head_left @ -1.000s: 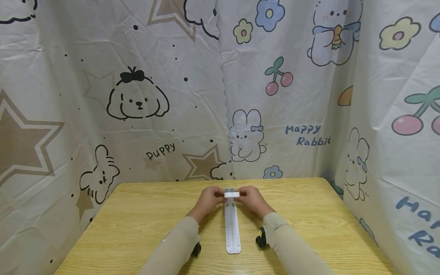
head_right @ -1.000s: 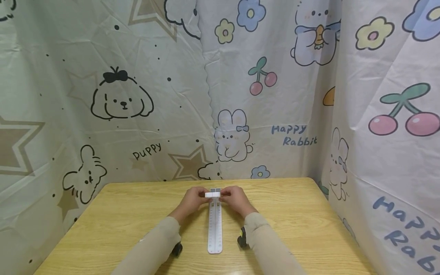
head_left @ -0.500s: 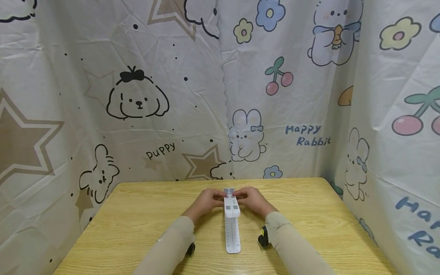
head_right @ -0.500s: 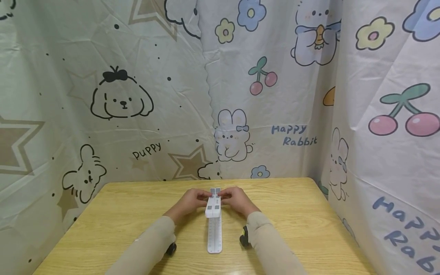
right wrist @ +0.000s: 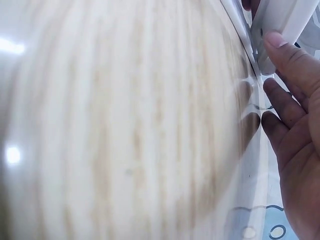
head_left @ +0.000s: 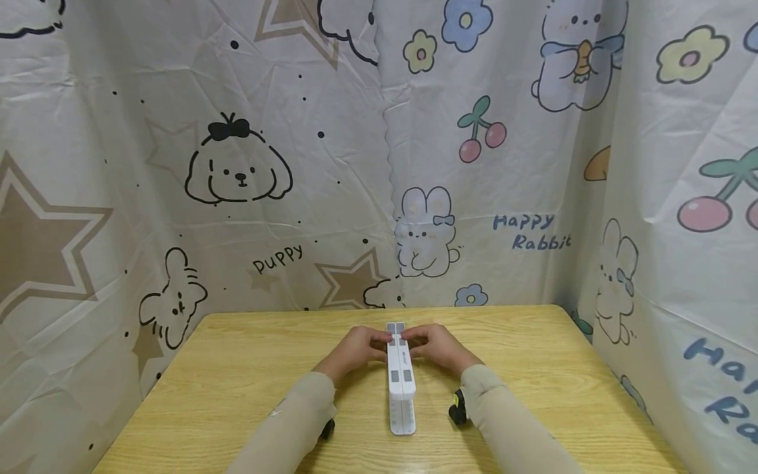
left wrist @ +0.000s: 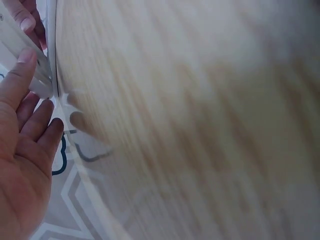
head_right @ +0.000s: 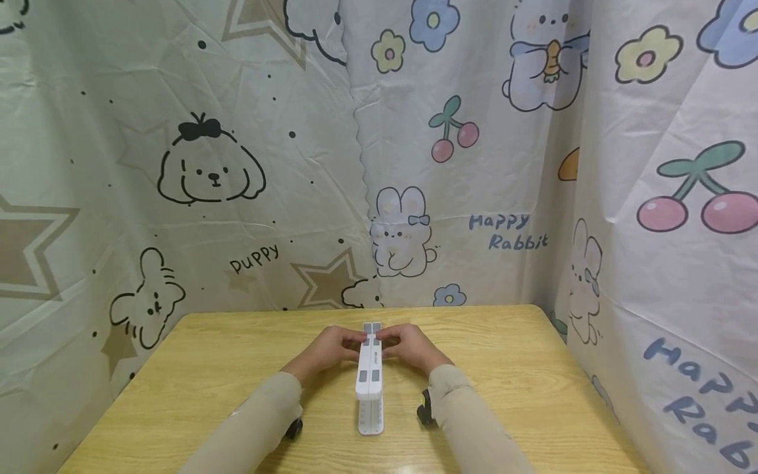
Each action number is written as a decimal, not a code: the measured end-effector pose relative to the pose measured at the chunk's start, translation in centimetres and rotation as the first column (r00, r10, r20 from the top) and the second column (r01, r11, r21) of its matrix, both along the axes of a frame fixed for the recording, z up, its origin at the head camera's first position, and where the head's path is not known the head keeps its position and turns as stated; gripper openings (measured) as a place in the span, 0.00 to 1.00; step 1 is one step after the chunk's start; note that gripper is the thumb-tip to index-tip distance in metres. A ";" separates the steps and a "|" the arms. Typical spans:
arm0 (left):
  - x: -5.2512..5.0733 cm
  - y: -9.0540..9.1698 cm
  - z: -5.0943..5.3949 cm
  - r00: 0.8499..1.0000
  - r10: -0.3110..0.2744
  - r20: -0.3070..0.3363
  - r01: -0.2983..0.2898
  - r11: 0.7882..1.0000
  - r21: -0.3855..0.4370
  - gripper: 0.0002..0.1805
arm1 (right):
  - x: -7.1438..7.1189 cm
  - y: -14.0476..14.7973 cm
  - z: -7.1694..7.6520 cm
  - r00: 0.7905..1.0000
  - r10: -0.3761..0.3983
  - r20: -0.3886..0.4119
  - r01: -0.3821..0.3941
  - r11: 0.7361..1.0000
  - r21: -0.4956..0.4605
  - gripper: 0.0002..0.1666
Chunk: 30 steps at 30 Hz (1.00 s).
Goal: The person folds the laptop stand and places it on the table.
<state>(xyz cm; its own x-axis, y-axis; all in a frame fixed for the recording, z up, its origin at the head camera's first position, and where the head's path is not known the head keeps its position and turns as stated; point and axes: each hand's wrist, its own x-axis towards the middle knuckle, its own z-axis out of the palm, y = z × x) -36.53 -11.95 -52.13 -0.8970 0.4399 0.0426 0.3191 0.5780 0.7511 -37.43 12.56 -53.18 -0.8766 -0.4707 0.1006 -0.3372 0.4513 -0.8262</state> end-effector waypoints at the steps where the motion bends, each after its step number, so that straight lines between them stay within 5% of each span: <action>1: 0.0 0.0 0.0 1.000 -0.006 -0.001 0.006 1.000 0.001 0.25 | 0.0 0.0 -0.1 1.000 0.004 -0.001 -0.004 1.000 -0.001 0.23; 19: -0.2 0.1 -0.1 0.993 -0.076 -0.091 0.064 0.990 -0.129 0.29 | 0.6 0.2 -0.2 0.998 0.055 -0.042 -0.051 0.993 0.108 0.37; 30: 0.2 0.2 0.0 0.993 -0.069 -0.094 0.055 0.988 -0.143 0.35 | 0.8 0.3 -0.1 0.997 0.075 -0.009 -0.073 0.991 0.113 0.41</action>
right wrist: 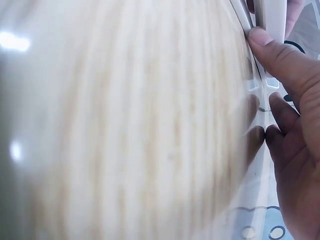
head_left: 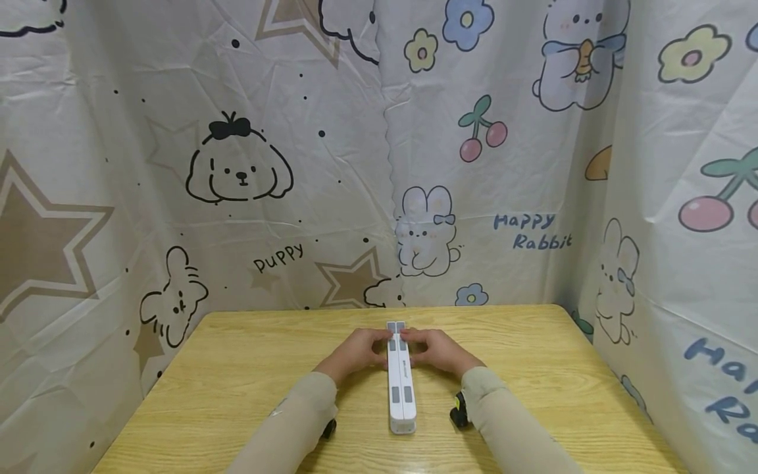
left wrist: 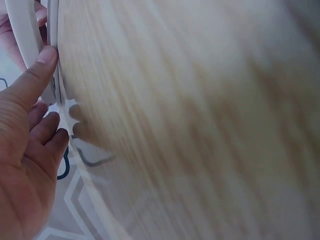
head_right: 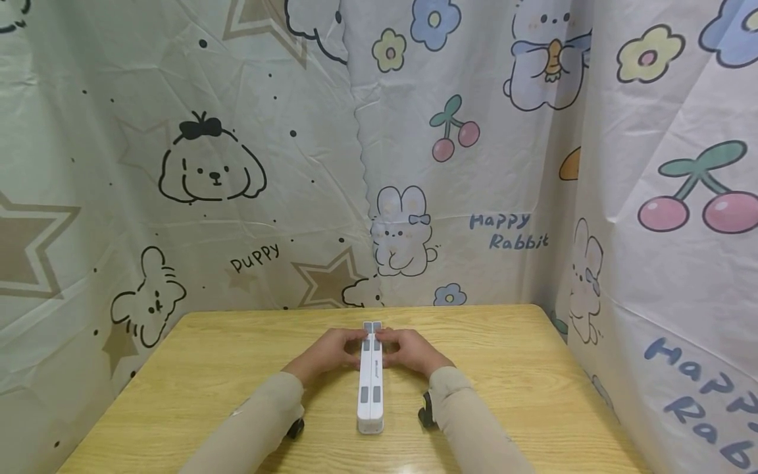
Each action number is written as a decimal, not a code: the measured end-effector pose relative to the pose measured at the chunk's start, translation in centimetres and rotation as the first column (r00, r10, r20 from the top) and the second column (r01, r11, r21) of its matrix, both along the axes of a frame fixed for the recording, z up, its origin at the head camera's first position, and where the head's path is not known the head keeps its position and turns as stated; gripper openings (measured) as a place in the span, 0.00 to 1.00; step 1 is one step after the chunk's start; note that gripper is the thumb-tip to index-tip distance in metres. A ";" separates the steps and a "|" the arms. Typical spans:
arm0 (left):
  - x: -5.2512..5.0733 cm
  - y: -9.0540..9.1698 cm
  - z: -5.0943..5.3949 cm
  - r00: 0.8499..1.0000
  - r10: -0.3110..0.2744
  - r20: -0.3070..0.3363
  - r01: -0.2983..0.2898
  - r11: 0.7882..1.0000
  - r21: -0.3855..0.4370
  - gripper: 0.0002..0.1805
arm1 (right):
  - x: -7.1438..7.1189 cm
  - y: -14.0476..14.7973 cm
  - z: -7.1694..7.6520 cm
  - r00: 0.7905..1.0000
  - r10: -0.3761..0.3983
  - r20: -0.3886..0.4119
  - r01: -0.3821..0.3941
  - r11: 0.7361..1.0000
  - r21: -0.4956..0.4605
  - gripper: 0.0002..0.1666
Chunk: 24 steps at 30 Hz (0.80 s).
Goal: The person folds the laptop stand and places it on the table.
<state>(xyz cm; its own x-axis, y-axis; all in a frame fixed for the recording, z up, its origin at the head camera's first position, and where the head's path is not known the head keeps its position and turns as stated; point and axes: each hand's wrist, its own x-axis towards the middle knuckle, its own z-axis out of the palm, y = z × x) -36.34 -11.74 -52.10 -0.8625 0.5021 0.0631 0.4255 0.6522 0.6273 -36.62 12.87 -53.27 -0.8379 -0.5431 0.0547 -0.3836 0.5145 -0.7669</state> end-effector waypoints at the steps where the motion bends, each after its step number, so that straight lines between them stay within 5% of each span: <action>1: 0.0 0.0 0.0 1.000 0.001 -0.001 -0.001 1.000 -0.009 0.36 | 0.0 0.0 0.1 1.000 0.006 0.001 -0.006 1.000 -0.005 0.42; 24: 0.2 0.0 0.5 0.999 0.005 0.032 -0.002 0.995 -0.097 0.39 | 0.1 0.2 0.2 0.999 0.041 0.007 -0.041 0.996 0.073 0.45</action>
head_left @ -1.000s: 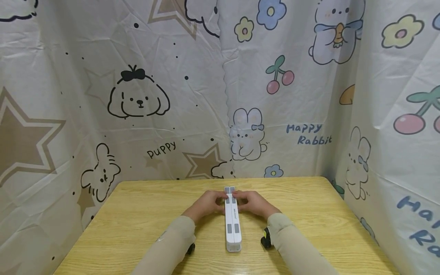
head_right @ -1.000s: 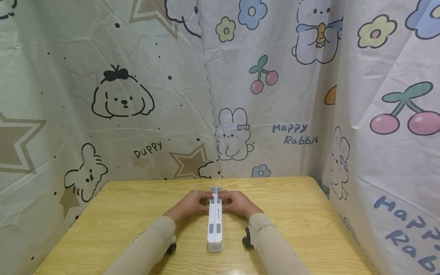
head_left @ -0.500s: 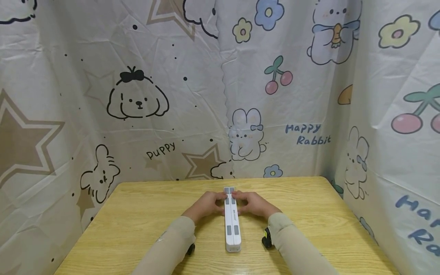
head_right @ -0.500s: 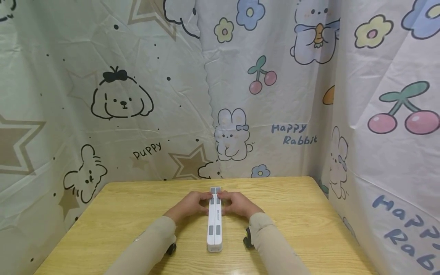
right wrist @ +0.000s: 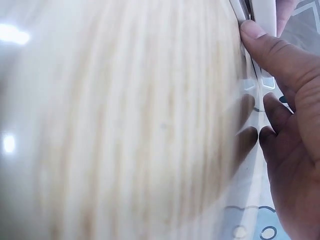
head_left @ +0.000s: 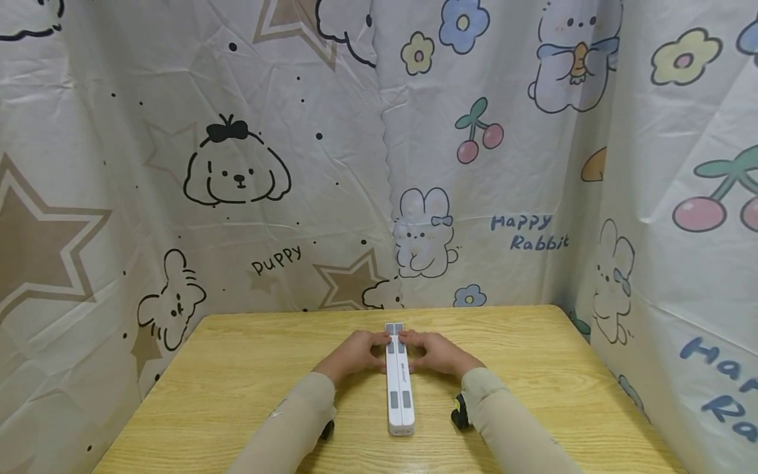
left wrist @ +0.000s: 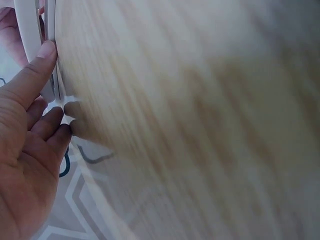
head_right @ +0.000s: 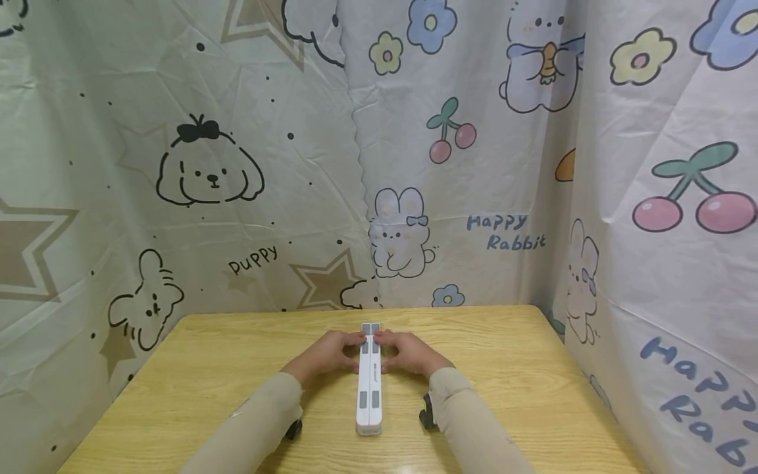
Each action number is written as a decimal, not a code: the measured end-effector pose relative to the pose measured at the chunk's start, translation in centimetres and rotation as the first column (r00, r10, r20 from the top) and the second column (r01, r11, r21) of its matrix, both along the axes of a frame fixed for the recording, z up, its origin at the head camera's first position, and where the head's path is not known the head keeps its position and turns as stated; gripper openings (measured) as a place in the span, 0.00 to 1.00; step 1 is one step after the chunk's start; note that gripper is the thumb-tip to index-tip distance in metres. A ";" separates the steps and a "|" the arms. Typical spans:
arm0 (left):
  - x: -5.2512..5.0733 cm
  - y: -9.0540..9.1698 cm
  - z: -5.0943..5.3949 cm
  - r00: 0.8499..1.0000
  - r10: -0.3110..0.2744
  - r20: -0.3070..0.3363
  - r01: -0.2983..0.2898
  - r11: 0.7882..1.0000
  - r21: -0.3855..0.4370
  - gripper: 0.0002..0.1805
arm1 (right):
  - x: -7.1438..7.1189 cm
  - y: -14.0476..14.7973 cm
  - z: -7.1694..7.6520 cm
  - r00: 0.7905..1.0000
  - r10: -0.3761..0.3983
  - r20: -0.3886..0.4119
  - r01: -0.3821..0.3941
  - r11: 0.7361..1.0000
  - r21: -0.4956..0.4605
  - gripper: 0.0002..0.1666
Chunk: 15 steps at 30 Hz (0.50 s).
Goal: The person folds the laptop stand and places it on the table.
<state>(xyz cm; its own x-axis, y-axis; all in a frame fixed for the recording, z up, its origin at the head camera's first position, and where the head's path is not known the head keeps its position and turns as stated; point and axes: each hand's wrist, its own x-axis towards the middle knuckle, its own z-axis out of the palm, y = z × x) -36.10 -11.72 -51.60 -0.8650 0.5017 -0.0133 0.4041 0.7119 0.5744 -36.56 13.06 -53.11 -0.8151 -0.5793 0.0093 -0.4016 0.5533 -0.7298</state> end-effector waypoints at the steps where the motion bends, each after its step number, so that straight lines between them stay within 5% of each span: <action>1: 0.0 0.0 0.0 1.000 -0.001 -0.001 0.001 1.000 -0.005 0.40 | 0.0 0.0 0.0 1.000 0.003 -0.003 -0.003 1.000 0.007 0.45; 15: 0.0 -0.3 0.1 0.999 -0.011 0.035 0.011 1.000 -0.005 0.39 | 0.8 -0.1 1.1 0.999 0.030 -0.034 -0.026 0.994 0.108 0.44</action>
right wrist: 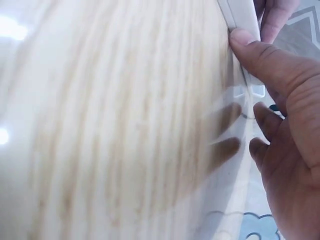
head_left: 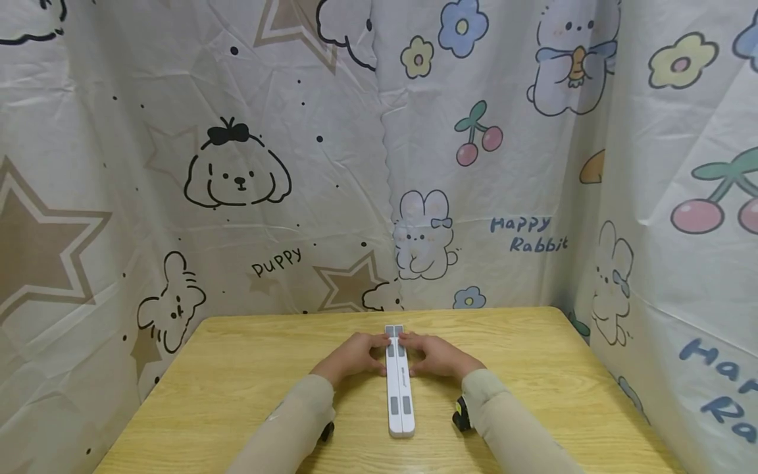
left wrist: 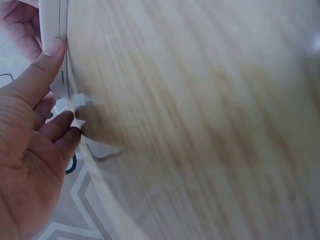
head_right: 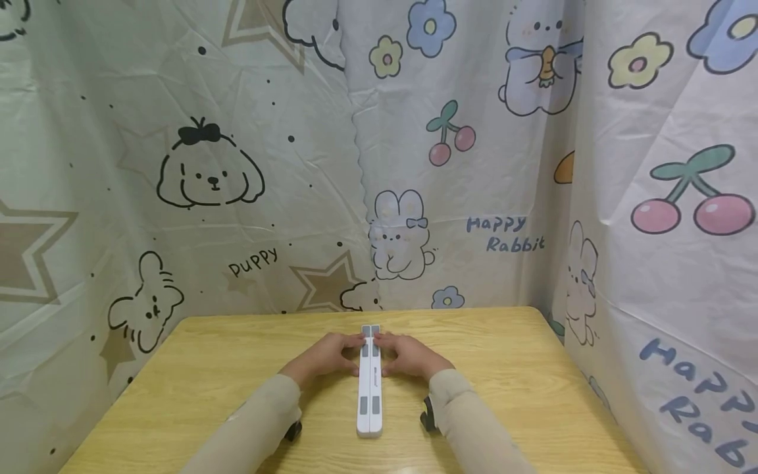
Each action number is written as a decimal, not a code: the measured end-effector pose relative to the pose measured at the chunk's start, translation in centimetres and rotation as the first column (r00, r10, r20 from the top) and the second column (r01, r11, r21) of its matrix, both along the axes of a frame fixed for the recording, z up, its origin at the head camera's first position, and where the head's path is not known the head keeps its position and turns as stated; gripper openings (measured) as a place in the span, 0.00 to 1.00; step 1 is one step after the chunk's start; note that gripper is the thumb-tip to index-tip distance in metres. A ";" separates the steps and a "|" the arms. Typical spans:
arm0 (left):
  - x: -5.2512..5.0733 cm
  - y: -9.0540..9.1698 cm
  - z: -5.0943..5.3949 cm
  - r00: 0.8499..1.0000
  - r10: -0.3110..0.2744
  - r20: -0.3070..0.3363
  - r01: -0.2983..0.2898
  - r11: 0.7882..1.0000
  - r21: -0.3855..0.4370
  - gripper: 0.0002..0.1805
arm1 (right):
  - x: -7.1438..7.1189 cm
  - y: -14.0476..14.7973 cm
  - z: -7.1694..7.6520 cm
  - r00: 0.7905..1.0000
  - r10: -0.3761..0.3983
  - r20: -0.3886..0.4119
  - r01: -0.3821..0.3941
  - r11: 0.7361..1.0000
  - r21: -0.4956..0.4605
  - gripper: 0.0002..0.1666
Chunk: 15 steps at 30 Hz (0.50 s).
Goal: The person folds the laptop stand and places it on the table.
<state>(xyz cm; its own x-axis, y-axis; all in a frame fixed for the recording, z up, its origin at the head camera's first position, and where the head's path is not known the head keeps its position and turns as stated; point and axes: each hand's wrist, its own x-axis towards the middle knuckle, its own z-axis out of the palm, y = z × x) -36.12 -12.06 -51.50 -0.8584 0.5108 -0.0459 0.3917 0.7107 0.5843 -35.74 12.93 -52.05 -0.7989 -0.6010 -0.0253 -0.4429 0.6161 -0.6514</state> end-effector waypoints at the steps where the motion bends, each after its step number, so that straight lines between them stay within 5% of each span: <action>1: 0.1 0.0 0.0 1.000 -0.001 0.009 0.001 1.000 0.006 0.39 | 0.2 0.0 0.1 1.000 0.004 -0.006 -0.004 1.000 0.014 0.43; 5: 0.7 -0.1 0.5 1.000 -0.003 0.023 0.002 1.000 0.020 0.37 | 0.8 -0.3 0.5 0.998 0.016 -0.056 -0.012 0.997 0.075 0.35; 9: 1.3 0.1 1.2 1.000 0.013 -0.023 -0.013 1.000 0.018 0.33 | 1.4 -0.7 0.9 0.981 0.002 -0.192 0.027 0.988 0.153 0.25; 15: 3.0 0.5 2.5 0.989 0.047 -0.143 -0.054 0.998 -0.041 0.30 | 3.1 -1.2 1.5 0.886 -0.075 -0.457 0.165 0.973 0.160 0.19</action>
